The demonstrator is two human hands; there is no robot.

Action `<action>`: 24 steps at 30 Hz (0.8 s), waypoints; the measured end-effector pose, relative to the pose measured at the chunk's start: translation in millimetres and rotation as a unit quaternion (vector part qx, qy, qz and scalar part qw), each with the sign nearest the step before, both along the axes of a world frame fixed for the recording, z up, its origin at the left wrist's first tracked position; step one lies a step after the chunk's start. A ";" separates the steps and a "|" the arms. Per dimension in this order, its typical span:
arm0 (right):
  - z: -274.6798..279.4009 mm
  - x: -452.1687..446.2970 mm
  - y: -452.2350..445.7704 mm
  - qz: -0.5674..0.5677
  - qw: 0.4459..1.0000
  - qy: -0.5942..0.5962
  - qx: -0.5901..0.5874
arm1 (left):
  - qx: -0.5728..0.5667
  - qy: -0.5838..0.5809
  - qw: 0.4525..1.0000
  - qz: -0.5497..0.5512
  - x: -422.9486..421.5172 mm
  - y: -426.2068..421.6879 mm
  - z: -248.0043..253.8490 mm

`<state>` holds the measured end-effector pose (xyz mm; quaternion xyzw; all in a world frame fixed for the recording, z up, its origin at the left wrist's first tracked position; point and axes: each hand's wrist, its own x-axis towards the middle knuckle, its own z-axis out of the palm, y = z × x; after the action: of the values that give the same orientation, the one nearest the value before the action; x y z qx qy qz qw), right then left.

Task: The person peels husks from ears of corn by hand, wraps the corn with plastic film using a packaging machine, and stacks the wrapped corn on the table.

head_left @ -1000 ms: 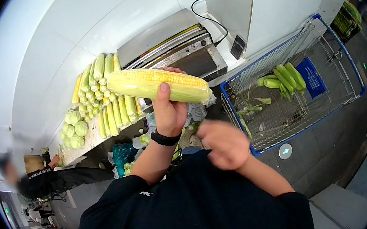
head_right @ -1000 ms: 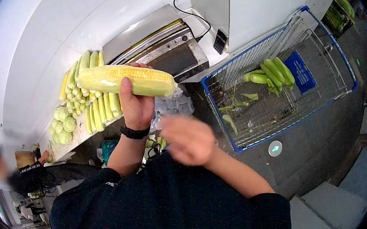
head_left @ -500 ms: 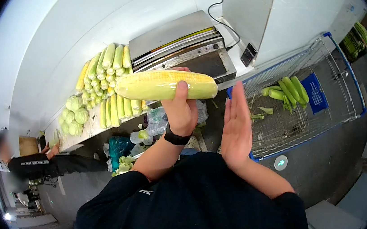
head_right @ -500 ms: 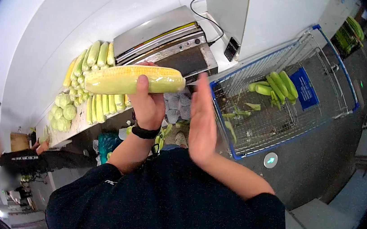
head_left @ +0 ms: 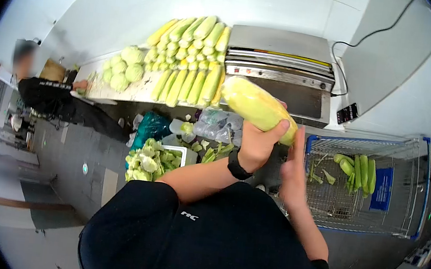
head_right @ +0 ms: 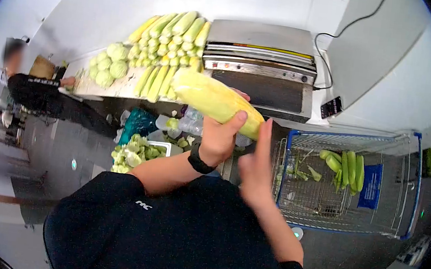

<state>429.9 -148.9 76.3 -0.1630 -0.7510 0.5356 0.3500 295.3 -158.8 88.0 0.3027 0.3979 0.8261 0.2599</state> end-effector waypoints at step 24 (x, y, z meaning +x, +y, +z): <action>-22.4 -226.9 17.8 0.065 0.967 -0.218 -0.112 | 0.000 -0.170 0.981 -0.089 -317.9 -31.0 -60.4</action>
<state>202.9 -131.1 53.9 -0.2646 -0.7536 0.5893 0.1216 -22.6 -189.8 27.5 0.1921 0.3197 0.8388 0.3966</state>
